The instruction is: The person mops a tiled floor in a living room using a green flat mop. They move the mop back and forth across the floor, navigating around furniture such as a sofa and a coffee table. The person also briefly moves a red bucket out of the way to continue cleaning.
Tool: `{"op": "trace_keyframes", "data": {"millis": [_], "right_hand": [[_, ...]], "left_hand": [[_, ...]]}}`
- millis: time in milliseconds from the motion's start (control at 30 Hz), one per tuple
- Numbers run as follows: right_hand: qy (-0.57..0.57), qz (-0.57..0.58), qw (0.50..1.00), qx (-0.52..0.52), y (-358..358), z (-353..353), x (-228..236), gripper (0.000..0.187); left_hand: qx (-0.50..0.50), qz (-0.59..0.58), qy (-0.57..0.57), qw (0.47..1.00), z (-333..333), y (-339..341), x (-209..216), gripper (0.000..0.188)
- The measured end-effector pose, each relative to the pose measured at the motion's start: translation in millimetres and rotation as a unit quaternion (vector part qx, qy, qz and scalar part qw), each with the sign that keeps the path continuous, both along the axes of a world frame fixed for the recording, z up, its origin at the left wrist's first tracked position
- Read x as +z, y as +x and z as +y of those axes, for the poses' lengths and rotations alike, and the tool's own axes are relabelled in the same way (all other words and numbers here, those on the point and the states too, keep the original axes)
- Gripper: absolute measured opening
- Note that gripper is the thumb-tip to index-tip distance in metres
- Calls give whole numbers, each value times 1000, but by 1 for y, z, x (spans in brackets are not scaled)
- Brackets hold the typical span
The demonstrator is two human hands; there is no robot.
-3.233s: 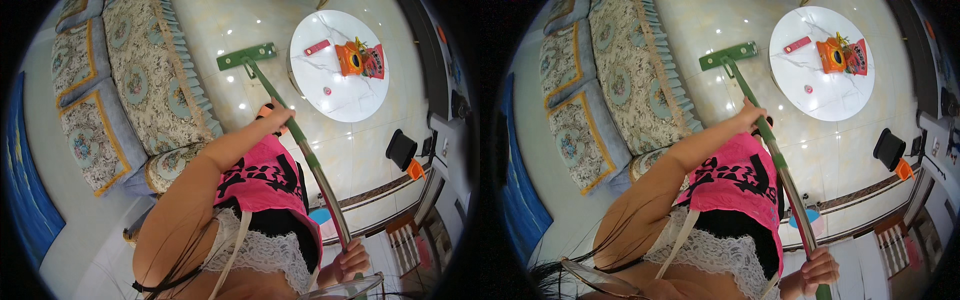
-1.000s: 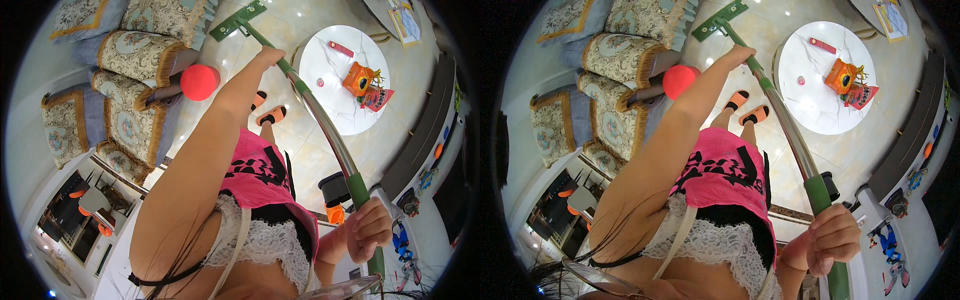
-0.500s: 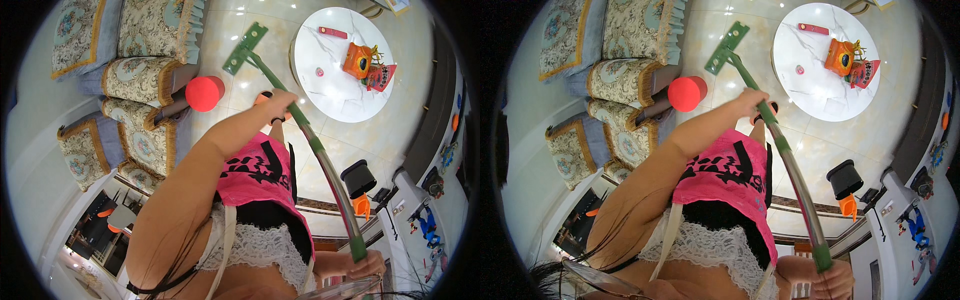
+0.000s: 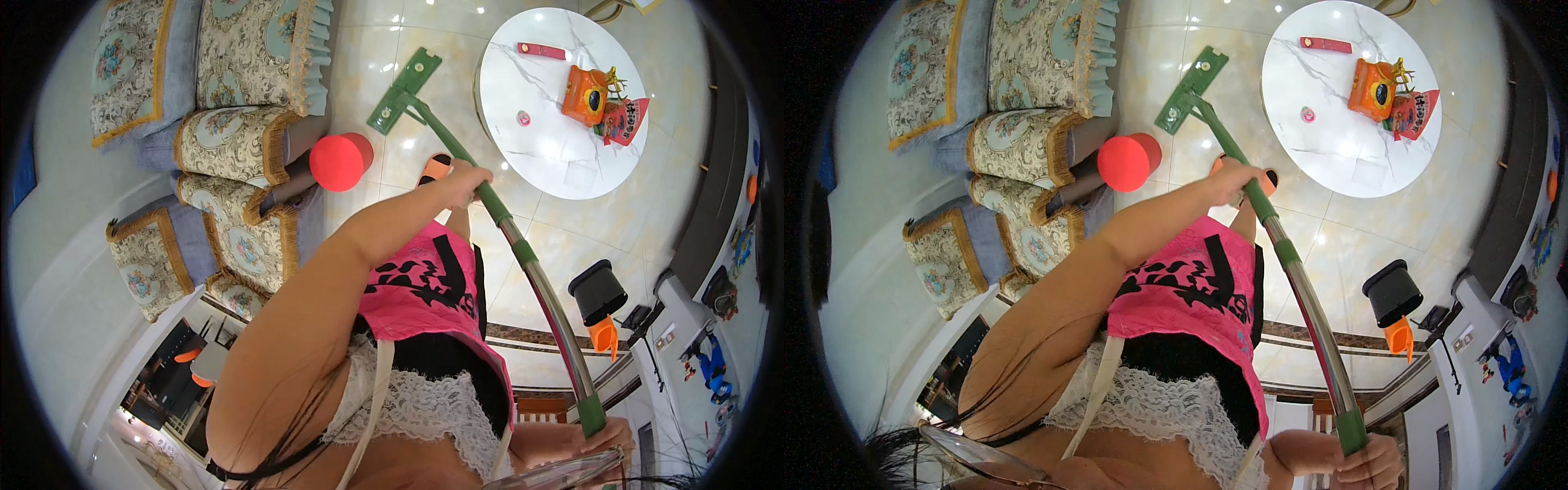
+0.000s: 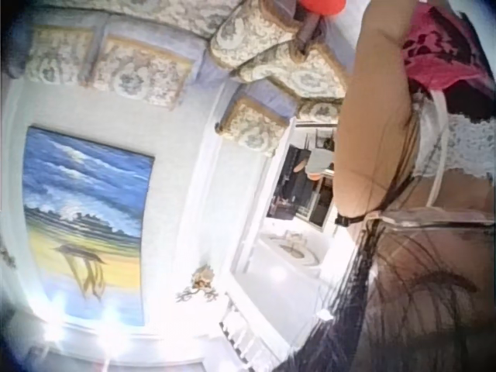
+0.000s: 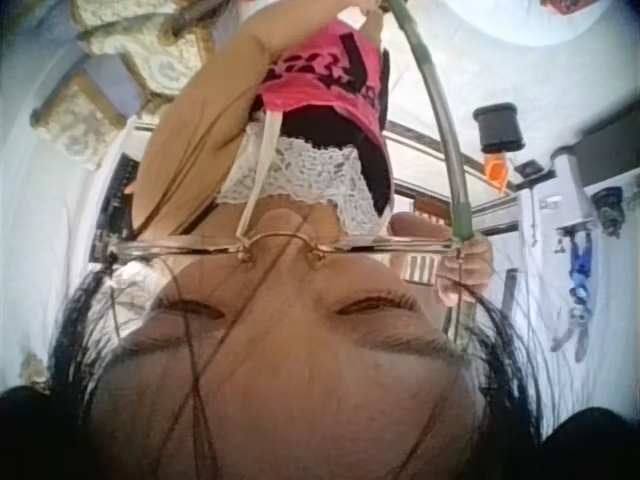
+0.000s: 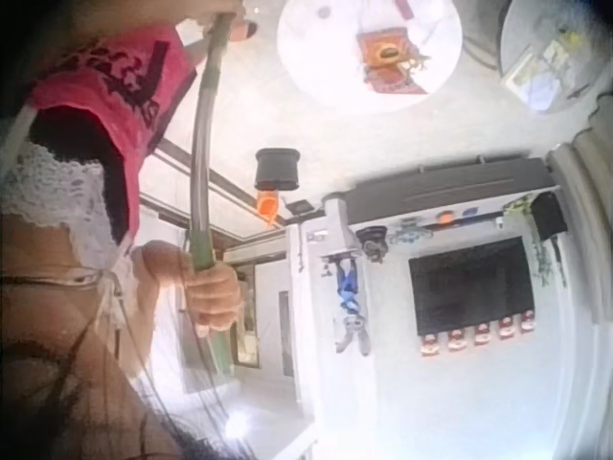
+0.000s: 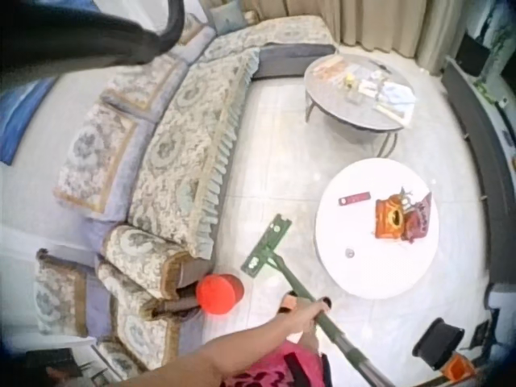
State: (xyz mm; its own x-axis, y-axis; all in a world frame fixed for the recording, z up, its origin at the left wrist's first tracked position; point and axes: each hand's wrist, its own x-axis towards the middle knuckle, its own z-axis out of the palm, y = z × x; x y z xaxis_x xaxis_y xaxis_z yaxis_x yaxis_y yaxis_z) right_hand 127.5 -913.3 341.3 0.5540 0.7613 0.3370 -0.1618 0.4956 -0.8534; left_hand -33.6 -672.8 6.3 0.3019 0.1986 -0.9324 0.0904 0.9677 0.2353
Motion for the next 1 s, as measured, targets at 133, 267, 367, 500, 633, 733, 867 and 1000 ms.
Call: {"op": "trace_keyframes", "data": {"millis": [133,267,367,500,633,733,867,1000], "right_hand": [[8,10,1000,1,-14,26,-37,35],[-42,-95,991,90,-21,66,-29,32],[-23,-68,993,96,0,51,3,31],[6,-36,997,68,3,45,7,30],[2,-31,999,32,-28,74,-30,29],[-5,-26,998,52,-41,93,-26,28],[-1,-90,986,142,-20,71,-1,28],[6,-93,980,173,-22,78,28,29]], "left_hand": [[12,56,92,994,57,-16,-41,32],[-54,59,68,995,57,-29,-58,36],[-64,68,153,984,8,-17,-26,21],[11,-8,34,999,5,-5,-27,22],[32,69,80,994,53,-10,-13,21],[10,2,61,998,78,-34,-54,22],[2,2,67,998,45,-29,-15,17],[55,7,77,995,10,-42,2,17]]}}
